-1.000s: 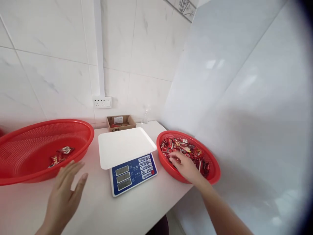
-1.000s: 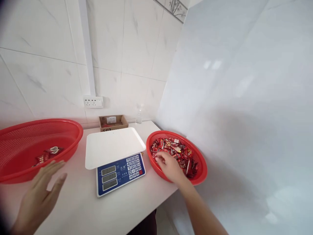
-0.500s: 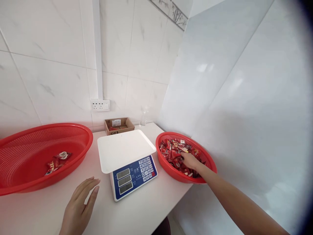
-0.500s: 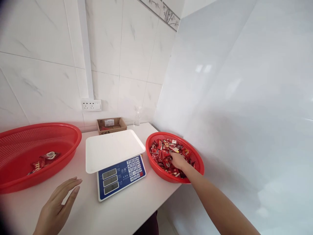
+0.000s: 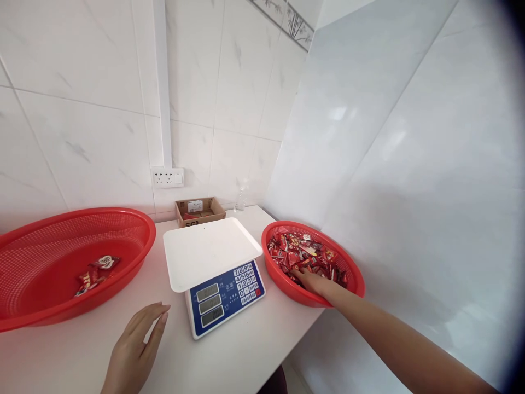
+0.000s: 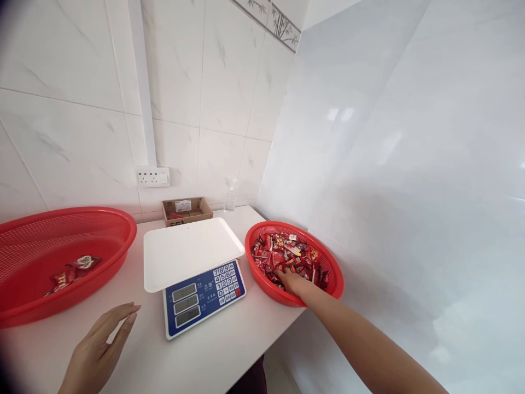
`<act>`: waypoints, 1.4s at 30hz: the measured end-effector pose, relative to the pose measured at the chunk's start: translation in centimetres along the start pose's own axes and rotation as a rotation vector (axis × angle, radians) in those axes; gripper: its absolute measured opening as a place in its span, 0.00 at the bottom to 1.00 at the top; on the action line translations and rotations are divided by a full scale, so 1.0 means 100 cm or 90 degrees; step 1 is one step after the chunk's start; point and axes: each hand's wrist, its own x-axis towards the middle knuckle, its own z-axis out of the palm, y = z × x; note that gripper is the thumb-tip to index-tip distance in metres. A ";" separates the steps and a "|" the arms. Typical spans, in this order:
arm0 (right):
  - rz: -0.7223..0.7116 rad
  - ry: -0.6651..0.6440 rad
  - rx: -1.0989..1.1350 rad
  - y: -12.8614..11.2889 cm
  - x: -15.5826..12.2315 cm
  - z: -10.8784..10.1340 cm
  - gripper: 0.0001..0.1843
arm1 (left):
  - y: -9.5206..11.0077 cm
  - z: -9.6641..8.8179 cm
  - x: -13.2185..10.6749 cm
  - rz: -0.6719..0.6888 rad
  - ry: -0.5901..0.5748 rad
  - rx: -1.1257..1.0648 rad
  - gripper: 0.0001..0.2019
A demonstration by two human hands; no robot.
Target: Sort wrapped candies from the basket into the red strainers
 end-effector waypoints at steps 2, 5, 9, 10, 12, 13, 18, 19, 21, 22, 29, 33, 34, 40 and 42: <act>-0.039 0.018 0.009 0.000 0.001 -0.004 0.27 | 0.001 -0.001 0.001 -0.009 -0.001 -0.008 0.15; -0.089 0.040 0.020 0.003 0.003 -0.020 0.18 | 0.001 -0.001 0.002 -0.019 0.004 -0.024 0.14; -0.085 0.137 0.032 0.008 0.005 -0.046 0.07 | 0.000 -0.001 0.002 -0.028 0.006 -0.042 0.14; -0.076 0.166 0.036 0.009 0.006 -0.052 0.08 | 0.000 0.000 0.002 -0.034 0.004 -0.044 0.14; -0.059 0.212 0.043 0.012 0.007 -0.063 0.09 | 0.000 0.000 0.002 -0.043 -0.003 -0.045 0.14; -0.052 0.237 0.046 0.012 0.007 -0.069 0.09 | -0.001 0.000 0.002 -0.047 -0.006 -0.045 0.14; -0.062 0.443 0.101 -0.017 0.008 -0.097 0.11 | -0.001 -0.001 0.003 -0.051 -0.006 -0.042 0.14; -0.078 0.472 0.125 -0.031 0.008 -0.101 0.11 | 0.000 -0.001 0.003 -0.045 0.000 -0.042 0.14; -0.132 0.513 0.182 -0.067 0.009 -0.107 0.11 | 0.002 -0.002 0.003 -0.030 0.008 -0.047 0.13; -0.169 0.529 0.210 -0.088 0.011 -0.107 0.10 | 0.003 -0.002 0.003 -0.023 0.010 -0.051 0.12; -0.400 0.503 0.360 -0.238 0.039 -0.053 0.07 | 0.007 -0.004 0.002 -0.021 0.013 -0.075 0.10; -0.401 0.379 0.470 -0.279 0.047 -0.023 0.08 | 0.005 -0.005 0.002 -0.056 0.031 -0.091 0.10; -0.395 0.342 0.498 -0.282 0.046 -0.021 0.09 | 0.005 -0.005 0.002 -0.061 0.033 -0.095 0.10; -0.405 0.104 0.659 -0.271 0.020 -0.042 0.13 | 0.009 -0.006 0.001 -0.076 0.008 -0.117 0.10; -0.409 0.023 0.668 -0.262 0.015 -0.044 0.13 | 0.010 -0.007 0.001 -0.079 0.000 -0.121 0.10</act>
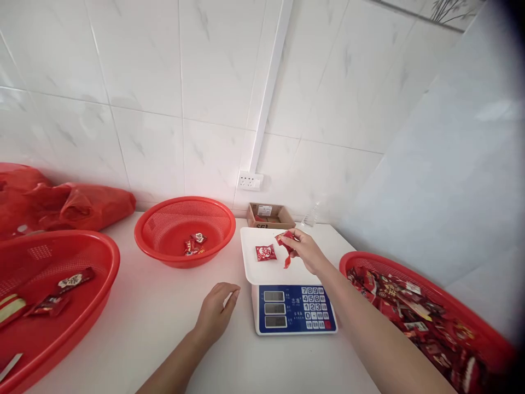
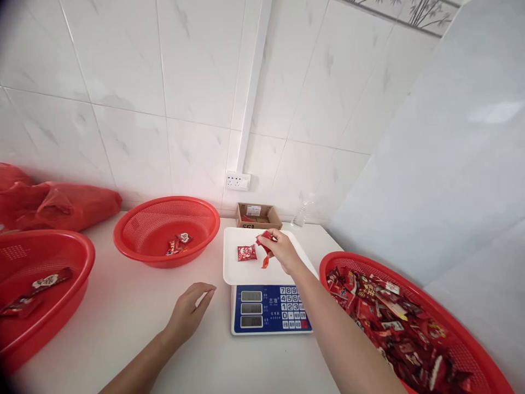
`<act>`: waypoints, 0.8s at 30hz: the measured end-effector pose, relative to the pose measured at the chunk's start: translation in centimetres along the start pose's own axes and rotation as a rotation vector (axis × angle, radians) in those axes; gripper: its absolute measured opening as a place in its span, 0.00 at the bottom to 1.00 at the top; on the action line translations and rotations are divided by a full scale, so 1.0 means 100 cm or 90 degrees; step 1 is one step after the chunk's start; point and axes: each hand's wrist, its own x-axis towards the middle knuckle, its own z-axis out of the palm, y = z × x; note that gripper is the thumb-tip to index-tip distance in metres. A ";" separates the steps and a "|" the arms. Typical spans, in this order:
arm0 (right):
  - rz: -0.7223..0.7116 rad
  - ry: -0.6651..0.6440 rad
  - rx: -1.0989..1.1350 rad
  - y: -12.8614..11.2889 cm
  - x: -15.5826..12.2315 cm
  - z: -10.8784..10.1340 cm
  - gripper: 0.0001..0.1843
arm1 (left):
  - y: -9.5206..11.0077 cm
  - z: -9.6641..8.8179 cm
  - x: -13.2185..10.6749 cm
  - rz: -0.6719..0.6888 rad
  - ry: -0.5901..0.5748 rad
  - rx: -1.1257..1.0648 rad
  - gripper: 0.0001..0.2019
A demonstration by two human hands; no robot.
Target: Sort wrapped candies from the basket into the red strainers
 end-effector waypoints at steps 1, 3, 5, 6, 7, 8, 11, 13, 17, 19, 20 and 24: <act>0.025 -0.026 0.004 0.001 -0.003 -0.003 0.13 | 0.000 0.000 0.000 -0.003 -0.001 0.001 0.11; 0.075 -0.051 0.001 0.006 -0.007 -0.007 0.16 | 0.000 0.000 0.000 -0.005 -0.001 0.004 0.11; 0.100 -0.036 0.011 0.010 -0.008 -0.010 0.19 | -0.001 0.000 0.000 -0.005 0.000 0.006 0.11; 0.098 -0.018 0.025 0.010 -0.007 -0.012 0.20 | -0.001 0.000 0.001 -0.005 0.000 0.007 0.11; 0.091 0.002 0.040 0.010 -0.005 -0.014 0.19 | -0.001 0.000 0.001 -0.005 0.000 0.008 0.11; 0.083 0.021 0.055 0.008 -0.003 -0.016 0.18 | -0.001 0.000 0.001 -0.005 0.001 0.009 0.11; 0.072 0.056 0.101 0.004 0.002 -0.016 0.15 | -0.001 0.001 0.001 -0.005 0.006 0.013 0.10; 0.077 0.054 0.150 0.006 0.003 -0.012 0.13 | -0.001 0.000 0.001 -0.007 0.007 0.015 0.10; 0.118 0.025 0.229 0.015 0.002 0.003 0.10 | -0.001 0.000 0.001 -0.006 0.000 0.019 0.10; 0.114 0.027 0.226 0.017 0.001 0.008 0.10 | -0.001 0.000 0.001 -0.006 -0.002 0.020 0.10; 0.099 0.043 0.217 0.017 0.001 0.008 0.10 | -0.002 0.000 0.001 -0.008 -0.002 0.020 0.10; 0.018 0.134 0.152 0.010 0.006 0.003 0.11 | -0.002 0.000 0.001 -0.009 0.000 0.019 0.10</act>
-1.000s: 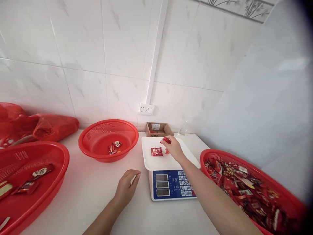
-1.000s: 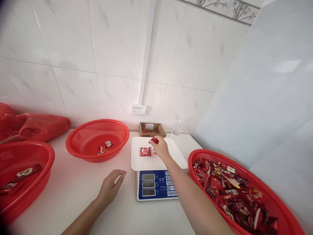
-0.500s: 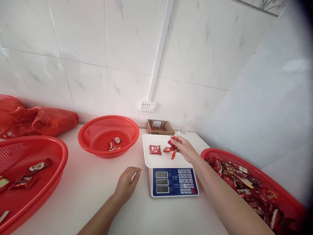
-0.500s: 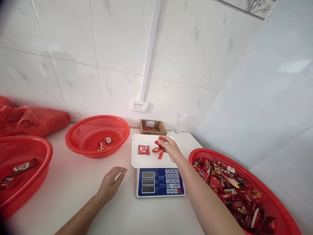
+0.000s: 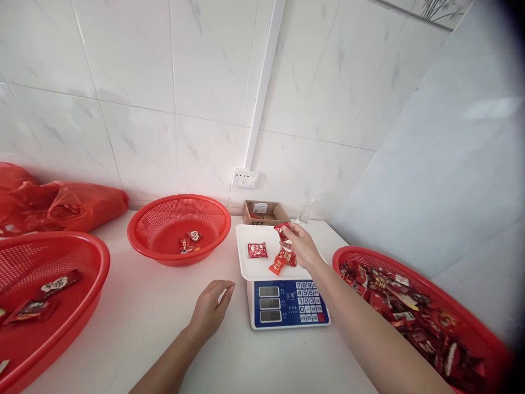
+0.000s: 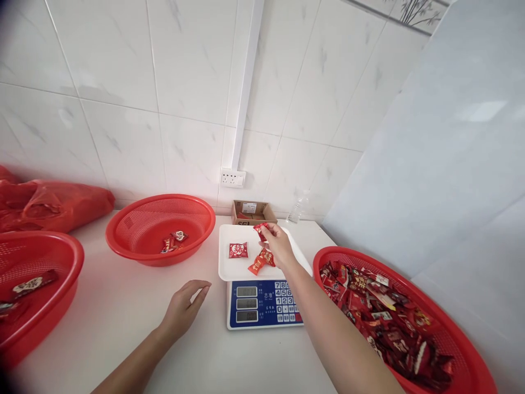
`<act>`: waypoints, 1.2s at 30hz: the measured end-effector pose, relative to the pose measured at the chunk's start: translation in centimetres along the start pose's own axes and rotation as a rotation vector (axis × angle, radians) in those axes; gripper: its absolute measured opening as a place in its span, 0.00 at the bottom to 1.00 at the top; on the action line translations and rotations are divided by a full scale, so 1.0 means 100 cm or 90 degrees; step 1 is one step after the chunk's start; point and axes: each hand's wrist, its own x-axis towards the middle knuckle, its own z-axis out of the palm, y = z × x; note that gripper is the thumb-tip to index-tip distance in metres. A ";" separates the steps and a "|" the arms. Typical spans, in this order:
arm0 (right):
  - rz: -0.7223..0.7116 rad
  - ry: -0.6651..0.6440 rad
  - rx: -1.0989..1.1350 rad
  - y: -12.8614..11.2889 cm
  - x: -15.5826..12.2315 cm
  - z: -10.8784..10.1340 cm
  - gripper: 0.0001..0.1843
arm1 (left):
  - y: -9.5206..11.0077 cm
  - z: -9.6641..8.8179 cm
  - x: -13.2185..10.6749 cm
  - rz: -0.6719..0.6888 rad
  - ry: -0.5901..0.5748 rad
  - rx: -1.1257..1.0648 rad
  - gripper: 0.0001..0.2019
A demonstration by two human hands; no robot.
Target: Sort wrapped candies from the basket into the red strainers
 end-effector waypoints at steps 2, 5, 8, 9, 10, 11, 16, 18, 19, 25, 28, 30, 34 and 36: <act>-0.037 0.010 -0.071 -0.002 0.003 -0.002 0.11 | 0.000 0.000 0.000 0.002 -0.002 0.000 0.10; -0.097 -0.028 -0.272 0.001 0.004 -0.003 0.13 | -0.001 0.001 0.000 0.001 -0.006 -0.001 0.10; -0.178 -0.095 -0.540 0.011 -0.001 -0.004 0.18 | -0.002 0.002 0.000 -0.001 -0.005 -0.002 0.11; -0.188 -0.116 -0.613 0.014 -0.003 -0.005 0.21 | -0.002 0.002 0.000 -0.001 -0.004 -0.002 0.11; -0.182 -0.137 -0.667 0.017 -0.005 -0.006 0.25 | -0.002 0.002 0.000 0.000 -0.004 -0.003 0.11; -0.163 -0.159 -0.706 0.020 -0.007 -0.006 0.29 | -0.002 0.003 0.000 0.001 -0.004 -0.003 0.11; -0.109 -0.276 -0.803 0.025 -0.014 -0.001 0.37 | -0.002 0.003 -0.001 -0.003 -0.013 -0.004 0.11; -0.121 -0.302 -0.804 0.025 -0.015 0.005 0.37 | -0.002 0.003 -0.001 -0.012 -0.023 -0.005 0.11; -0.125 -0.310 -0.798 0.024 -0.014 0.009 0.37 | -0.002 0.003 -0.001 -0.016 -0.029 -0.007 0.11; -0.136 -0.301 -0.763 0.025 -0.007 0.026 0.37 | -0.004 0.003 -0.001 -0.025 -0.051 -0.014 0.11; -0.153 -0.311 -0.749 0.027 -0.004 0.030 0.33 | -0.004 0.002 0.000 -0.025 -0.053 -0.009 0.12; -0.171 -0.318 -0.713 0.026 -0.003 0.029 0.30 | -0.004 0.002 0.000 -0.029 -0.055 -0.004 0.12; -0.249 -0.231 -0.600 0.012 -0.003 0.004 0.27 | -0.006 0.001 0.001 -0.035 -0.054 0.003 0.12; -0.289 -0.144 -0.570 0.001 -0.004 -0.028 0.24 | -0.007 0.001 0.001 -0.031 -0.049 0.002 0.12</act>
